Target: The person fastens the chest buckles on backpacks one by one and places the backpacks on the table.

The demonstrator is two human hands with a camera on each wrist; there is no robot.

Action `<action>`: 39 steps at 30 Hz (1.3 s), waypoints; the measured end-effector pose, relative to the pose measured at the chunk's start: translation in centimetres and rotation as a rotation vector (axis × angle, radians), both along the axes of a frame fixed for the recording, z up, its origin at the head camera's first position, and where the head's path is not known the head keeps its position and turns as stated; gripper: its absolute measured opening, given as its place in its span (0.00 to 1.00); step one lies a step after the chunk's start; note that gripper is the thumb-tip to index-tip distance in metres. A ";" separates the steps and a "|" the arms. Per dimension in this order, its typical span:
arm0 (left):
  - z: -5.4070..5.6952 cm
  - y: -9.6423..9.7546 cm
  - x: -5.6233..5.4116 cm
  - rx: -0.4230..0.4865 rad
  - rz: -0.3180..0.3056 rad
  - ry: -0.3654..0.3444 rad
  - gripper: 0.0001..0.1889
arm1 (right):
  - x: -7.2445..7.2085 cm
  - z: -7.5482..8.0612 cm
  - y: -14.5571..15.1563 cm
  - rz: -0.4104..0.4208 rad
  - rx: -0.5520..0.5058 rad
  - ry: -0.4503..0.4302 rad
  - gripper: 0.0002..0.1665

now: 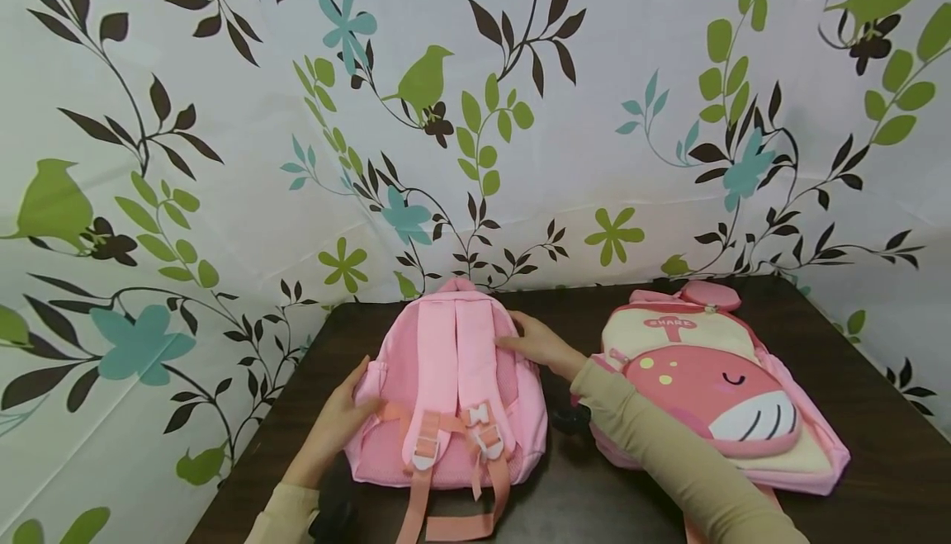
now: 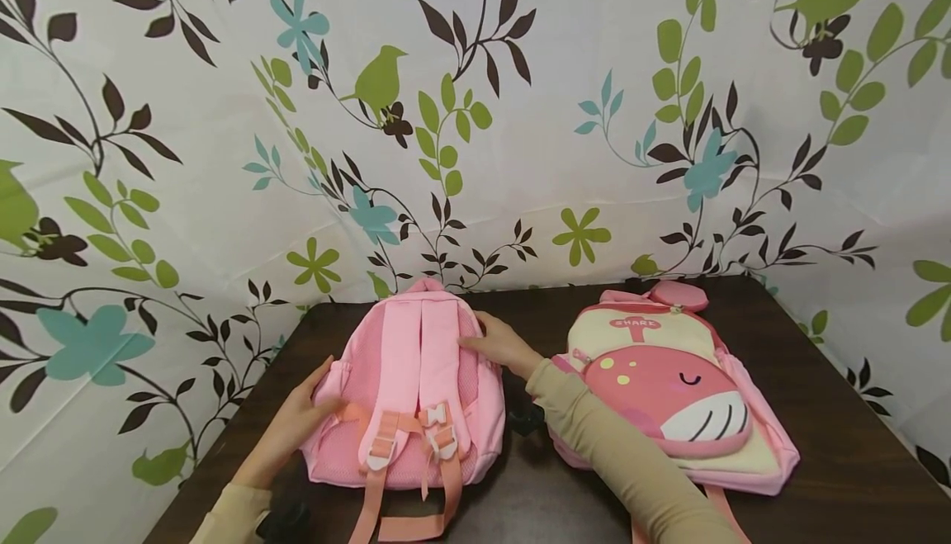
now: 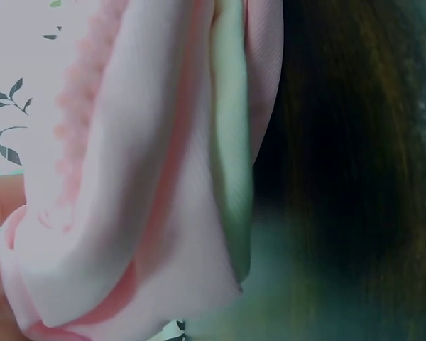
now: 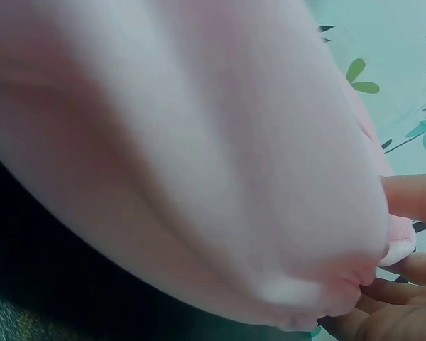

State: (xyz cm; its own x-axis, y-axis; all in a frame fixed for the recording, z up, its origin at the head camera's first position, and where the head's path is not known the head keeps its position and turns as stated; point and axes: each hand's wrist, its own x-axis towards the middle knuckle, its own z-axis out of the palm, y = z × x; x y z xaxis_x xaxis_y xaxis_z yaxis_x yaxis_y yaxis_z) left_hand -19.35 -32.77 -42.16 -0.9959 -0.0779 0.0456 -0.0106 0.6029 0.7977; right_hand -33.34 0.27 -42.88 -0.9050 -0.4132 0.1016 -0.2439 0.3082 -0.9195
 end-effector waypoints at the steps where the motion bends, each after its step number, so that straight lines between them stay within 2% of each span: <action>1: 0.0 0.0 -0.1 0.000 -0.003 0.003 0.41 | 0.0 0.0 0.0 0.001 0.005 0.003 0.34; 7: -0.1 -0.4 -0.5 0.014 -0.024 0.025 0.41 | -0.3 -0.2 -0.3 -0.002 0.026 0.018 0.35; 15: -0.3 -1.1 -1.0 -0.005 0.016 -0.021 0.42 | -0.8 -0.2 -1.3 -0.016 0.019 0.031 0.35; 24: -0.6 -1.4 -1.1 0.018 0.025 -0.058 0.42 | -1.5 -1.3 -1.8 -0.028 0.038 0.012 0.35; 27: -0.5 -1.3 -1.2 0.018 0.027 -0.049 0.42 | -1.4 -1.3 -1.8 -0.031 0.034 0.004 0.35; 34: -0.7 -1.2 -1.1 -0.049 0.050 -0.052 0.40 | -1.1 -1.0 -1.5 -0.001 0.069 -0.019 0.38; 39: -0.9 -1.0 -1.1 -0.047 0.051 -0.040 0.38 | -0.9 -0.6 -1.3 -0.003 0.063 -0.044 0.38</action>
